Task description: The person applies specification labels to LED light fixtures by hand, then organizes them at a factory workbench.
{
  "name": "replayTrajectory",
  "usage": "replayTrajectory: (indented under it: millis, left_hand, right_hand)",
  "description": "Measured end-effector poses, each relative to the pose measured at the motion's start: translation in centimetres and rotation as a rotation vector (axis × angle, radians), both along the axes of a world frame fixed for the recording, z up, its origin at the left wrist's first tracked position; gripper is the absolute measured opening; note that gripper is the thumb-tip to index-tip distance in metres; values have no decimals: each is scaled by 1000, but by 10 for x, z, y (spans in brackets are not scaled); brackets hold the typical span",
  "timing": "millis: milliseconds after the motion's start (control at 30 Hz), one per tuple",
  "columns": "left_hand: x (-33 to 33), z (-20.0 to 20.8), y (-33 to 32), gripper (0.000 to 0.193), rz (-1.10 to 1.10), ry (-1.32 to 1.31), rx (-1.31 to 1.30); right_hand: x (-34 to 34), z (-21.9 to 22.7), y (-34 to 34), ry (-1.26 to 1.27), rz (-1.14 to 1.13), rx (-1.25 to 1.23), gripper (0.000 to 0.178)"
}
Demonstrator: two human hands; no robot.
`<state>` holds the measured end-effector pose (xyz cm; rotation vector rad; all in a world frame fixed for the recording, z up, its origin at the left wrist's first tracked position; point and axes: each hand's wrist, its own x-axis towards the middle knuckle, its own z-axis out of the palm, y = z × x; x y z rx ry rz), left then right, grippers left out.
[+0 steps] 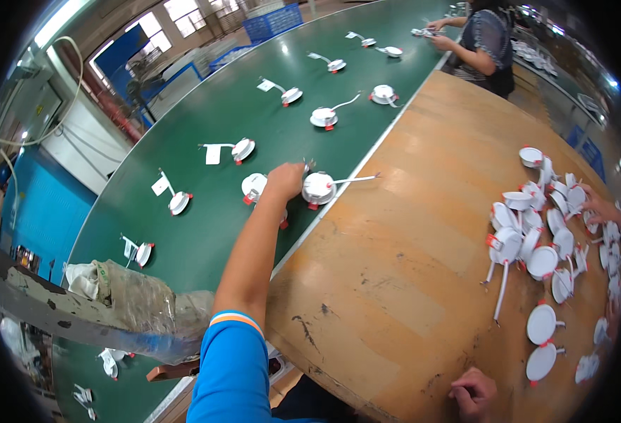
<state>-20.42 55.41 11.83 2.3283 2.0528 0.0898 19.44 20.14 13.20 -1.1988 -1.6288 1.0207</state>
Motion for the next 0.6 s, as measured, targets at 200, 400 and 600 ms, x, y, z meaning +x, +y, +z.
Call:
replayTrajectory:
  millis: [200, 400, 600]
  left_hand:
    - [-13, 31, -10, 18, 247, 43, 123]
    - [64, 39, -5, 47, 43, -13, -64]
    - [130, 38, -24, 26, -87, 110, 135]
  right_hand:
    - [-8, -6, 1, -12, -40, 23, 5]
    - [-15, -3, 0, -85, -22, 20, 5]
    - [6, -27, -12, -135, -62, 73, 7]
